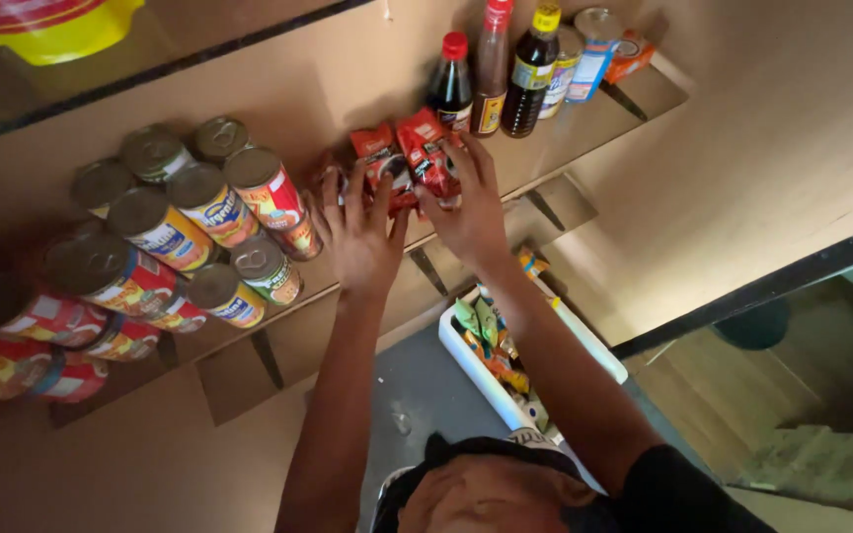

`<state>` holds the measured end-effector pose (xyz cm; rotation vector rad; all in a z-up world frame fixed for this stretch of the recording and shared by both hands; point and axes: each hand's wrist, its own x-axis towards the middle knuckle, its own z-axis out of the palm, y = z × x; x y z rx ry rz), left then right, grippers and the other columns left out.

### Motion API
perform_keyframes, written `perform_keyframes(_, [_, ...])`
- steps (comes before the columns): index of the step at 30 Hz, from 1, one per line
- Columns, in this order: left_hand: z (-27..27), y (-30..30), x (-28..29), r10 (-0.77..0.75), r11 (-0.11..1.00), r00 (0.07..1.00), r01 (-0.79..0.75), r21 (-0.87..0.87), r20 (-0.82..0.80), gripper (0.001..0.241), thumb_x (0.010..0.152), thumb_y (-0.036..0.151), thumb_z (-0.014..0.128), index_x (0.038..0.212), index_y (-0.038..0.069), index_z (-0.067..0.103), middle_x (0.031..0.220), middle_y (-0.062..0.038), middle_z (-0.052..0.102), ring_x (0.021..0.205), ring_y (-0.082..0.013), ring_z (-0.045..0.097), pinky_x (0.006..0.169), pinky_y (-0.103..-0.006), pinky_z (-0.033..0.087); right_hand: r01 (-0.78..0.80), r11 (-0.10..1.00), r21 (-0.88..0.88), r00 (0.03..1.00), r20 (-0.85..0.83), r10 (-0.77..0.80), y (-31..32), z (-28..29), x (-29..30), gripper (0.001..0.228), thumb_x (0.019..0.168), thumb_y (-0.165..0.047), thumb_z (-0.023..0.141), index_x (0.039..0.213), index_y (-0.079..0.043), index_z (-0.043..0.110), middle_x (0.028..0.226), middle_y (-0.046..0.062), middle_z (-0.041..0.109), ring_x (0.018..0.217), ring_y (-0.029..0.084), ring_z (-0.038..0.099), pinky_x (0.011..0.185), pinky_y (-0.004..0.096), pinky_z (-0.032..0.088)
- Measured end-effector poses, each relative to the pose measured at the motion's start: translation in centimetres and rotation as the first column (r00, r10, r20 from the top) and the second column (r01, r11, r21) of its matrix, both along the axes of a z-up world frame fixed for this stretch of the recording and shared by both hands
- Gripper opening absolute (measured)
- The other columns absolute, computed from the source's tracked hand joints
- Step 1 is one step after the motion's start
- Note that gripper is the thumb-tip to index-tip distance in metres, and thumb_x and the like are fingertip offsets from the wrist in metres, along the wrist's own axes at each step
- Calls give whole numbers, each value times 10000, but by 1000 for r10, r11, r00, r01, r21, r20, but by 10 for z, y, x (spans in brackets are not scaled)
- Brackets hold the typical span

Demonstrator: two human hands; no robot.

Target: Restocking various grocery items like canned food and sauces from a bin onto pantry shelves.

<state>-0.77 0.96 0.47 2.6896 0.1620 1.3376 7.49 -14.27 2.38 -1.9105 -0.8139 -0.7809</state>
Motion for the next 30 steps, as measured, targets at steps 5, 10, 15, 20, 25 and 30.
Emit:
perform_keyframes(5, [1,-2,-1,-3,1000,1000,3,-13,9,527,903,363,816,1366,158,673,1570,-79,454,1497,-377,329,1228,-676,226,-123,992,0,992,-25,123,6,29,28,625,866,-161,831,1418,-59,556,1439,208,553,1323,386,592,1111,416,532])
perform_keyframes(10, [4,-1,2,-40,999,999,40,-10,22,544,886,372,818,1352,138,663,1538,-97,469,1483,-386,335,1224,-704,217,-228,963,-141,972,16,233,19,44,55,619,890,-167,858,1417,-38,562,1413,191,603,1310,376,590,1117,427,503])
perform_keyframes(15, [7,0,11,-48,999,997,47,10,58,500,896,382,816,1324,170,669,1529,-95,473,1485,-385,331,1223,-726,198,-247,950,-191,966,29,257,25,31,64,630,869,-156,857,1410,-35,558,1410,198,605,1307,381,592,1107,423,499])
perform_keyframes(20, [4,0,9,-71,997,996,71,15,47,503,887,393,817,1316,176,670,1528,-92,476,1481,-384,325,1217,-735,196,-226,974,19,969,-100,227,11,54,40,669,918,-179,860,1455,-19,495,1390,189,621,1271,332,653,1055,386,543])
perform_keyframes(25, [11,0,-4,-26,999,999,27,-25,34,655,890,414,826,1428,124,590,1539,-106,470,1476,-389,344,1224,-708,210,-156,987,-28,987,44,157,-1,72,20,520,935,-163,875,1357,-80,583,1399,153,618,1199,306,691,1014,374,604])
perform_keyframes(30, [3,-33,-30,-12,986,998,22,-167,60,729,923,304,778,1515,24,459,1552,-179,442,1483,-407,361,1253,-667,235,-129,974,-185,971,177,162,26,68,-1,542,890,-216,889,1354,-134,623,1376,140,597,1256,331,619,1088,430,520])
